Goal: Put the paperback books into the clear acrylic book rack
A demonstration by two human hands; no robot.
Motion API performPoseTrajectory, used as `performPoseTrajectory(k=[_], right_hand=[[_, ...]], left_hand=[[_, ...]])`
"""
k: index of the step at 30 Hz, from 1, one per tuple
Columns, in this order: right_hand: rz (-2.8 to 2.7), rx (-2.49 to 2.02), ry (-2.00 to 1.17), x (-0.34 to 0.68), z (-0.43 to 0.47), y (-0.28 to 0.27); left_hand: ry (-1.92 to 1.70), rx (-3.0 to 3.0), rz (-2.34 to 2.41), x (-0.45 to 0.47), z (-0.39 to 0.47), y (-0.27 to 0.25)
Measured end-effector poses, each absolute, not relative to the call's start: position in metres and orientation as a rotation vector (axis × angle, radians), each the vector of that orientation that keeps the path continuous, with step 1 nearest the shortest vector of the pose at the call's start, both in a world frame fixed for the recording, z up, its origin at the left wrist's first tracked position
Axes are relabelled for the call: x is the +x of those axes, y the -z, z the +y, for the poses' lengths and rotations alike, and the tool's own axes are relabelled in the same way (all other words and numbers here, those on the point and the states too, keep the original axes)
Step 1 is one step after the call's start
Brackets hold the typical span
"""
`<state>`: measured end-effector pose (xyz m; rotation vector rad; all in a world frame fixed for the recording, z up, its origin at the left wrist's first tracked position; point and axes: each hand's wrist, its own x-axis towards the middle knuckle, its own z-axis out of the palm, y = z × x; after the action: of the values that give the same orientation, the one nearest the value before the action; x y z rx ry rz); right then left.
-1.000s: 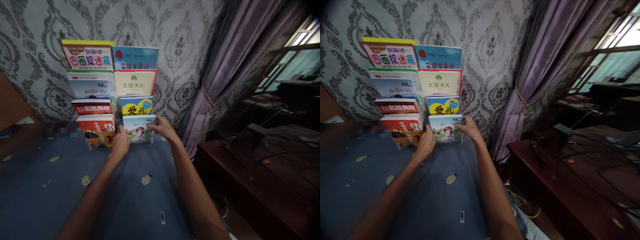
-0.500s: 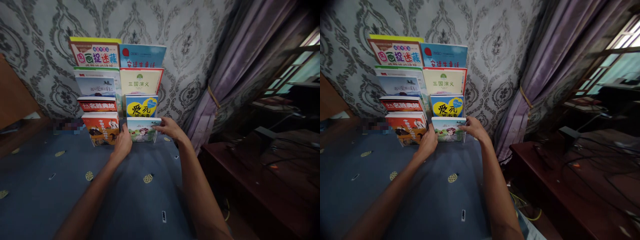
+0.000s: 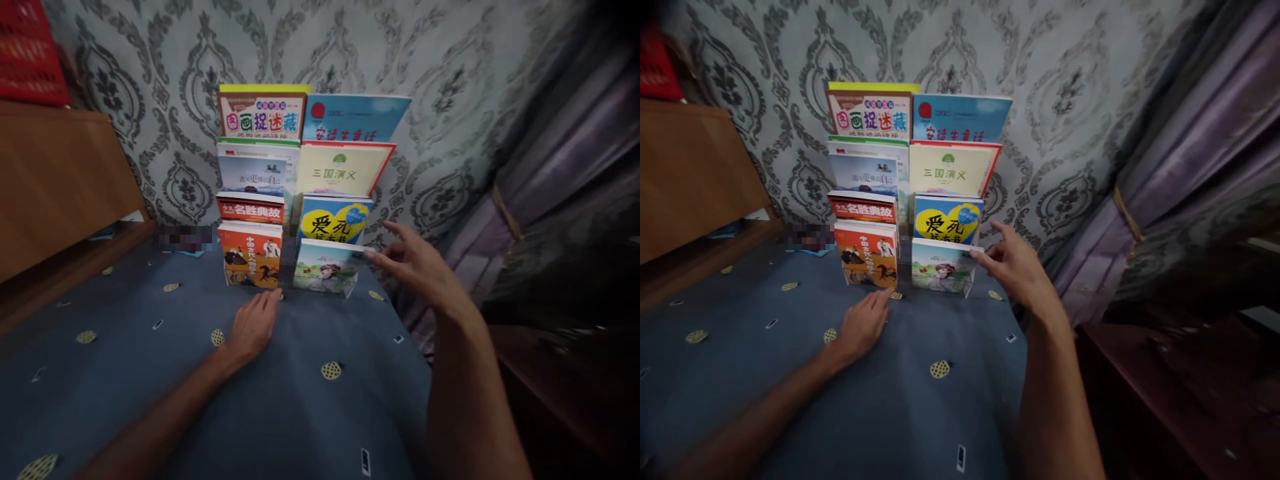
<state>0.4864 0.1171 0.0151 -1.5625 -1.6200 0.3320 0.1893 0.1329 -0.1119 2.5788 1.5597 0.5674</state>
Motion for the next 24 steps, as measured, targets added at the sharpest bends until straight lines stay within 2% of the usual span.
performPoseTrajectory(k=[3,8,14,19,24], right_hand=[[-1.713,-1.418,-0.354,0.464,0.104,-0.028],[-2.054,-1.246,-0.687,0.396,0.101,-0.015],[-2.463,-1.084,-0.927,0.294,0.105,0.065],[-2.285,-1.156,-1.088,0.259,0.100,0.135],[-2.103,-1.256,-1.181,0.258,0.098,0.161]], left_hand=[[-0.504,2.532,1.719,0.140,0.147,0.120],[-0.523,2.355,2.081,0.069,0.198,0.117],[-0.508,2.186,2.351,0.030,0.280,0.107],[-0.384,2.170,2.364,0.022,0.338,0.111],[-0.184,2.157,2.348,0.005,0.373,0.113]])
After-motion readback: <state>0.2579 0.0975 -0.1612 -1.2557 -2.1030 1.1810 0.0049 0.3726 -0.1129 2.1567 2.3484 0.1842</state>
